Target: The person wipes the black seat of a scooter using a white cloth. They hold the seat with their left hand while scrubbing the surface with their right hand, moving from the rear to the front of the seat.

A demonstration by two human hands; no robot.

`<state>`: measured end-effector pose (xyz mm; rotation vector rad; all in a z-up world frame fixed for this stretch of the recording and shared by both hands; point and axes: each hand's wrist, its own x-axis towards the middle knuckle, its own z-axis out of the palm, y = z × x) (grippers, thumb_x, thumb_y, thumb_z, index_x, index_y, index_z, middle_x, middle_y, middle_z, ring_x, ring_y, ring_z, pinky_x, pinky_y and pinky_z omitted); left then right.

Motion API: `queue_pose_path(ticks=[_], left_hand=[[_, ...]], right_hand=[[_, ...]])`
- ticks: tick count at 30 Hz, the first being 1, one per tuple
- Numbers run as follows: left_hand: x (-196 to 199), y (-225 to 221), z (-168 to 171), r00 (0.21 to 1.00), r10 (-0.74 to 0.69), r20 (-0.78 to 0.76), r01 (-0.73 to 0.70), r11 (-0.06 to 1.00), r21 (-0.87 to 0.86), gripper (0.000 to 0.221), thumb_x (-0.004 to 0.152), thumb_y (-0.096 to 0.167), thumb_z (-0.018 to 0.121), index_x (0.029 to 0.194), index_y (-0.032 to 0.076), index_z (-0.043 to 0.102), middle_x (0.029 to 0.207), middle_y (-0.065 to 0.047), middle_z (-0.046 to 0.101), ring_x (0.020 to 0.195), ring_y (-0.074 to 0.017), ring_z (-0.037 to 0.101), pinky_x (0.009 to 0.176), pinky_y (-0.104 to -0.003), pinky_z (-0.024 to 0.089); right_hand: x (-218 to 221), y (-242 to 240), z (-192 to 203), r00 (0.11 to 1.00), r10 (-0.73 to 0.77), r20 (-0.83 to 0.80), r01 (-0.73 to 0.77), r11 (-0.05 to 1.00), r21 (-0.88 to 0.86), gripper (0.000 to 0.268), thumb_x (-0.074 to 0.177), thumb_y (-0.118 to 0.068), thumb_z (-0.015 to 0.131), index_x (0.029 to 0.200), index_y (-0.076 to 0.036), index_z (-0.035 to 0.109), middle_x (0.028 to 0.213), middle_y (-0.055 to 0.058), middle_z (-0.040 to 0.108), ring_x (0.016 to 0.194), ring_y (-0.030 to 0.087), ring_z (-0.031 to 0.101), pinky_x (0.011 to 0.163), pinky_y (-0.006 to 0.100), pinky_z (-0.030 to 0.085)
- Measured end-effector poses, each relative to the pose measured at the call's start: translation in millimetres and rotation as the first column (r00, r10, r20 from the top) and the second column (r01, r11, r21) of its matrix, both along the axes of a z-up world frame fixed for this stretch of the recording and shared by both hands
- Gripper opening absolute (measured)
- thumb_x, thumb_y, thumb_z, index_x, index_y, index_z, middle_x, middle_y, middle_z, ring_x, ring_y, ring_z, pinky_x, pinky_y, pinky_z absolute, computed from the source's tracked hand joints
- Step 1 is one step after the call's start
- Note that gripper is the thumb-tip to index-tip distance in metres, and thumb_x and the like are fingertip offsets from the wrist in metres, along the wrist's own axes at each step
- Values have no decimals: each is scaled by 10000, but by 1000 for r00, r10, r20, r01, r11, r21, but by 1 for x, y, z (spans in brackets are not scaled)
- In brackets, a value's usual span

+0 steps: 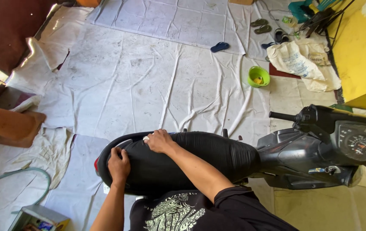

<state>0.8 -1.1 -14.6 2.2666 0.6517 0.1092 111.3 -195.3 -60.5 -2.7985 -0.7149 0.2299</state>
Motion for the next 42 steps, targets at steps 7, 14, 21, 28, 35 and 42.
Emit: queue_pose_path(ticks=[7, 14, 21, 28, 35, 42], left_hand=[[-2, -1, -6, 999, 20, 35, -20, 1000, 23, 203, 1028, 358, 579, 1090, 164, 583, 962, -233, 739, 970, -486, 697, 837, -581, 535], [-2, -3, 7, 1000, 23, 3, -23, 999, -34, 209, 1042, 370, 557, 1102, 171, 574, 984, -257, 738, 991, -500, 693, 850, -588, 524], [0, -2, 9, 999, 35, -20, -36, 998, -46, 216, 1031, 383, 561, 1074, 171, 571, 991, -262, 737, 1010, -499, 689, 877, -577, 524], [4, -2, 4, 999, 42, -25, -42, 999, -12, 231, 1019, 398, 558, 1079, 175, 567, 982, -256, 737, 1002, -493, 691, 880, -577, 523], [7, -1, 11, 996, 10, -84, -14, 999, -45, 260, 1035, 434, 525, 1090, 180, 541, 1001, -254, 727, 1028, -491, 684, 882, -581, 519], [12, 11, 17, 986, -74, -149, 23, 948, -317, 523, 1100, 571, 273, 1156, 102, 497, 1181, -411, 628, 1185, -598, 560, 999, -658, 422]], right_hand=[[-13, -72, 2, 990, -135, -48, 143, 953, 267, 397, 950, -470, 592, 1134, -141, 717, 1096, 100, 694, 1111, 321, 650, 944, 481, 533], [-20, -230, -39, 901, -342, 266, 255, 914, 314, 219, 897, -339, 698, 928, -130, 755, 933, 87, 744, 928, 302, 720, 831, 418, 571], [-56, -388, -75, 599, -801, 13, 799, 597, -74, 415, 919, -500, 541, 983, -160, 768, 978, 96, 739, 985, 355, 729, 857, 512, 594], [-39, -243, -45, 674, -733, 92, 685, 667, 293, 293, 953, -329, 624, 930, -73, 766, 935, 134, 749, 967, 359, 725, 860, 441, 572], [-13, -87, -8, 940, -334, 71, 269, 853, 446, 266, 978, -325, 628, 936, -87, 741, 953, 123, 741, 974, 340, 715, 868, 431, 569], [-61, 74, 54, 917, 96, 386, -308, 786, 536, 232, 807, -181, 678, 958, -14, 735, 1123, 168, 716, 1119, 340, 681, 1028, 439, 519]])
